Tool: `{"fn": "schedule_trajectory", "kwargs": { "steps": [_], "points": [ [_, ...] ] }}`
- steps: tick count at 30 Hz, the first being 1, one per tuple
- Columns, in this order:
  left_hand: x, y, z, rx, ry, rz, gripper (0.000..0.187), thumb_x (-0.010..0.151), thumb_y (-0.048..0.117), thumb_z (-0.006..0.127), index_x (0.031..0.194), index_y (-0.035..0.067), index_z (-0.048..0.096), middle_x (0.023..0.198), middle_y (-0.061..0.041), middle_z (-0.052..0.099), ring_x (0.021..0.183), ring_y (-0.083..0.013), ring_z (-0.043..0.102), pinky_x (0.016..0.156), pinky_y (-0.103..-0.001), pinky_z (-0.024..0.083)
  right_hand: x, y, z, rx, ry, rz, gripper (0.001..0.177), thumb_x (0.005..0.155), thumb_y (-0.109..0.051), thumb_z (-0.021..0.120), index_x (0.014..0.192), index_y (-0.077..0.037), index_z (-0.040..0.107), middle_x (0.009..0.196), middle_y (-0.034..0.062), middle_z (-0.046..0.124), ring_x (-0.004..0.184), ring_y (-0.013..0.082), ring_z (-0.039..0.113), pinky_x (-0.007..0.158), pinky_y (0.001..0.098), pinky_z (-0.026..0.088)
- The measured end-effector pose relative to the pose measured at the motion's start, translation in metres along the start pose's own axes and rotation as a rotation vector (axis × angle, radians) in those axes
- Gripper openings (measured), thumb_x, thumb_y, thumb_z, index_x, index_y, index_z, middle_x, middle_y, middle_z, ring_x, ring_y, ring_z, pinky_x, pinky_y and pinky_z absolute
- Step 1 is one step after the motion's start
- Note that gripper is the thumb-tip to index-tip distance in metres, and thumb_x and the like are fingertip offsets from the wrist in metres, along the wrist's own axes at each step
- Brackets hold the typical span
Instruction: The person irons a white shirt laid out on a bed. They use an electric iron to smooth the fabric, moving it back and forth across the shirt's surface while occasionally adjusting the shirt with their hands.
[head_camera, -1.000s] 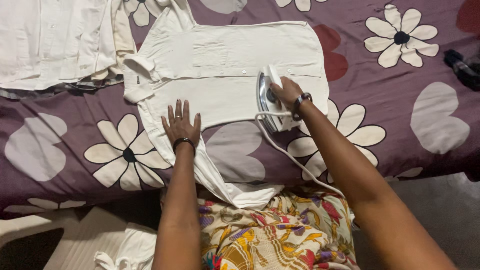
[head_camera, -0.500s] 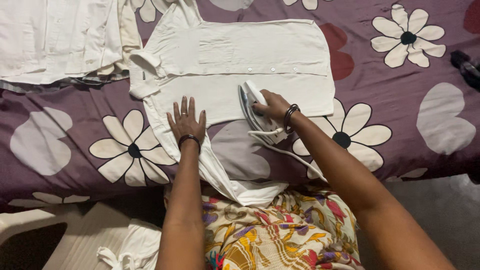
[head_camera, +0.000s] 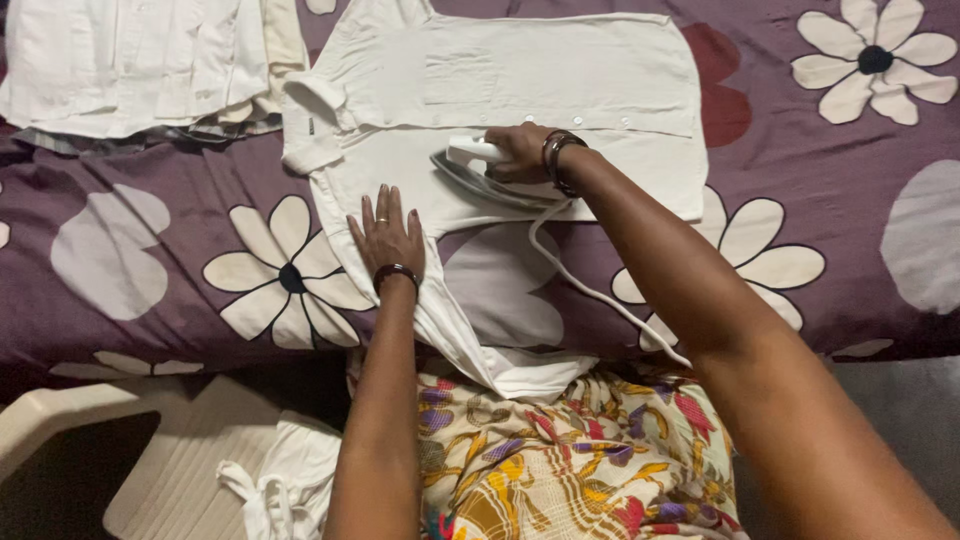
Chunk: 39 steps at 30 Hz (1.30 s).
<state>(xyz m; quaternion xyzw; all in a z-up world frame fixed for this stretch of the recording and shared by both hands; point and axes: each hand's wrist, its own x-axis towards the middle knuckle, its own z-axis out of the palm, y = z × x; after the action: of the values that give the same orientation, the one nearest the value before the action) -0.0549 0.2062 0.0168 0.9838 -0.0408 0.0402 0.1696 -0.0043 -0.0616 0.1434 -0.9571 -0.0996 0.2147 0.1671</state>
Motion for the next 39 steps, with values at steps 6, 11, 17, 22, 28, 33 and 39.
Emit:
{"fn": "schedule_trajectory", "kwargs": {
  "steps": [6, 11, 17, 22, 28, 33, 39],
  "points": [
    [-0.007, -0.006, 0.005, -0.075, 0.105, -0.004, 0.049, 0.108, 0.035, 0.041, 0.155, 0.02, 0.044, 0.162, 0.0, 0.043, 0.154, -0.0248, 0.028, 0.129, -0.051, 0.01, -0.006, -0.025, 0.018, -0.021, -0.149, -0.008, 0.05, 0.084, -0.044, 0.073, 0.127, -0.02, 0.068, 0.104, 0.0103, 0.076, 0.093, 0.0285, 0.073, 0.081, 0.0432, 0.056],
    [-0.011, -0.013, 0.007, -0.264, 0.375, 0.01, 0.048, 0.11, 0.03, 0.04, 0.154, 0.013, 0.046, 0.163, -0.006, 0.043, 0.154, -0.0298, 0.033, 0.128, -0.055, 0.016, 0.009, -0.03, 0.017, 0.046, -0.182, -0.005, 0.049, 0.084, -0.041, 0.074, 0.129, -0.022, 0.068, 0.105, 0.008, 0.078, 0.092, 0.0252, 0.075, 0.082, 0.0414, 0.059],
    [-0.017, -0.019, 0.004, -0.529, 0.646, -0.002, 0.046, 0.113, 0.023, 0.038, 0.154, 0.002, 0.042, 0.162, -0.016, 0.043, 0.155, -0.039, 0.035, 0.13, -0.057, 0.023, 0.054, -0.058, 0.023, 0.117, 0.005, 0.008, 0.042, 0.086, -0.039, 0.074, 0.122, -0.018, 0.069, 0.103, 0.0094, 0.076, 0.092, 0.0262, 0.073, 0.08, 0.0448, 0.058],
    [-0.017, -0.02, 0.0, -0.697, 0.75, 0.036, 0.046, 0.115, 0.023, 0.036, 0.153, -0.002, 0.041, 0.161, -0.021, 0.043, 0.152, -0.0397, 0.041, 0.129, -0.052, 0.033, 0.106, -0.101, 0.044, 0.009, -0.017, 0.02, 0.045, 0.082, -0.043, 0.077, 0.121, -0.024, 0.066, 0.107, 0.0085, 0.072, 0.096, 0.0276, 0.07, 0.081, 0.0464, 0.056],
    [-0.021, -0.024, -0.001, -0.954, 0.735, -0.036, 0.051, 0.113, 0.023, 0.036, 0.156, -0.004, 0.036, 0.162, -0.021, 0.042, 0.151, -0.0341, 0.042, 0.127, -0.047, 0.034, 0.144, -0.13, 0.059, 0.078, 0.039, -0.132, 0.054, 0.079, -0.054, 0.079, 0.115, -0.015, 0.068, 0.113, 0.0147, 0.072, 0.105, 0.0319, 0.069, 0.09, 0.0427, 0.054],
    [-0.016, -0.05, -0.014, -1.273, 0.746, -0.148, 0.045, 0.114, 0.019, 0.035, 0.153, -0.003, 0.041, 0.16, -0.017, 0.043, 0.149, -0.0286, 0.044, 0.127, -0.044, 0.038, 0.138, -0.141, 0.058, 0.065, -0.077, -0.109, 0.062, 0.082, -0.059, 0.076, 0.119, -0.011, 0.066, 0.114, 0.0157, 0.072, 0.105, 0.0319, 0.07, 0.091, 0.0429, 0.054],
    [-0.001, -0.099, -0.029, -1.299, 0.692, -0.152, 0.043, 0.113, 0.02, 0.035, 0.146, -0.002, 0.051, 0.152, -0.015, 0.053, 0.144, -0.0264, 0.051, 0.126, -0.043, 0.041, 0.106, -0.152, 0.061, 0.037, -0.189, -0.12, 0.062, 0.08, -0.058, 0.075, 0.122, -0.012, 0.067, 0.113, 0.0144, 0.074, 0.103, 0.0308, 0.072, 0.089, 0.0435, 0.056]
  ]
}}
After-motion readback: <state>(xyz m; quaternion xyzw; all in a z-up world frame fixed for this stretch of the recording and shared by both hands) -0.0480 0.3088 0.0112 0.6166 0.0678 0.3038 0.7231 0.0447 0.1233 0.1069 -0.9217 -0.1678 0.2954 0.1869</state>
